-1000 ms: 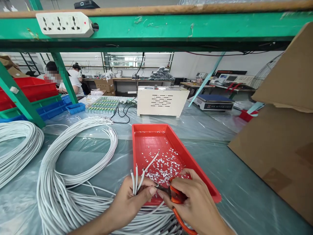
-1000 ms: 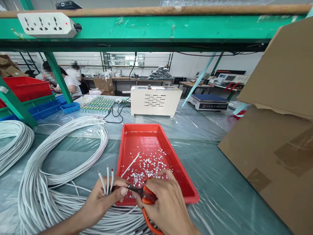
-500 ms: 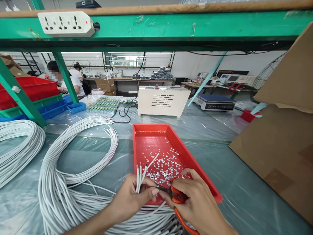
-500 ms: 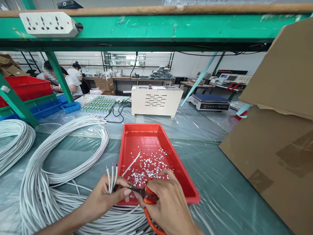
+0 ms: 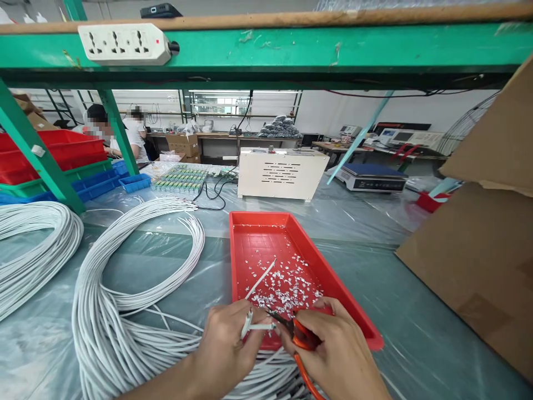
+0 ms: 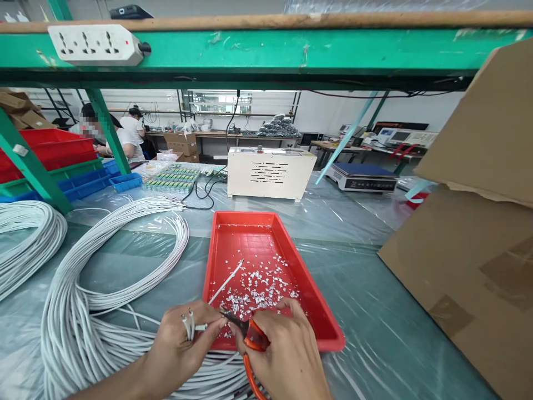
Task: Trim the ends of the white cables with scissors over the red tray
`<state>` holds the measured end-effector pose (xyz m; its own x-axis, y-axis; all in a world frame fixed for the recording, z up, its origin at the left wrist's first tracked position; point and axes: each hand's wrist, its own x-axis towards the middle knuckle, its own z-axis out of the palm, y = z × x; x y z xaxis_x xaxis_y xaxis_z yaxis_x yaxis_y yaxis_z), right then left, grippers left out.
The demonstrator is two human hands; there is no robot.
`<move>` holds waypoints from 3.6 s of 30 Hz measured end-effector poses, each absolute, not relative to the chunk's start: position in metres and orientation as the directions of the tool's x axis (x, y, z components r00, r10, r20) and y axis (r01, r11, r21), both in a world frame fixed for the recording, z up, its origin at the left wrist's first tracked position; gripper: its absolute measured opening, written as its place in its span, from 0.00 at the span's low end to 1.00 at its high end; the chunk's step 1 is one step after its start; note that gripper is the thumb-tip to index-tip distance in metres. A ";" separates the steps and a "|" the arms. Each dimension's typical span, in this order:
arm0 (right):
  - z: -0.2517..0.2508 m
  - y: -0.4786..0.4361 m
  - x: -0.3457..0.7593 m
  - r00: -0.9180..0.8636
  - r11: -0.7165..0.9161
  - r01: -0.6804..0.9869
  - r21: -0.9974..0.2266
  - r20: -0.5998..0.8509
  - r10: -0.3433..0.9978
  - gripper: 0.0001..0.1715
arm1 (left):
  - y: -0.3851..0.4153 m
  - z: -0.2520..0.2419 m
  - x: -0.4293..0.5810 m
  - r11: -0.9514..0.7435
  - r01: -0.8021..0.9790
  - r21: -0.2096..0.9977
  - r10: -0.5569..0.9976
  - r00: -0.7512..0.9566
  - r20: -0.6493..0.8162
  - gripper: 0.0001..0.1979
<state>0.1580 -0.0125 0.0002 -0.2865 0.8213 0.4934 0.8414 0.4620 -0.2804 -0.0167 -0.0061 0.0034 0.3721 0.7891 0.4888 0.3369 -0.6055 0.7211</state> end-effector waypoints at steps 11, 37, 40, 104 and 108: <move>0.002 -0.010 0.162 -0.348 0.524 0.818 -0.236 0.520 0.780 0.21 | 0.007 0.009 -0.017 -0.098 0.071 0.993 0.897 0.438 0.057 0.11; 0.017 -0.011 0.168 -0.445 0.748 0.633 -0.200 0.697 0.562 0.12 | -0.009 0.020 -0.010 -0.379 0.268 0.886 0.886 0.382 0.263 0.12; 0.018 -0.011 0.170 -0.516 0.776 0.614 -0.144 0.671 0.533 0.12 | -0.009 0.021 -0.010 -0.436 0.378 0.817 0.868 0.418 0.270 0.11; -0.007 -0.018 0.144 -0.154 0.255 0.268 -0.929 0.220 0.963 0.07 | 0.001 -0.002 -0.008 0.062 -0.024 0.998 0.955 0.293 -0.052 0.13; -0.002 -0.019 0.144 -0.156 0.346 0.315 -0.884 0.312 0.937 0.09 | 0.005 -0.004 -0.008 0.112 -0.040 0.993 0.954 0.285 -0.096 0.15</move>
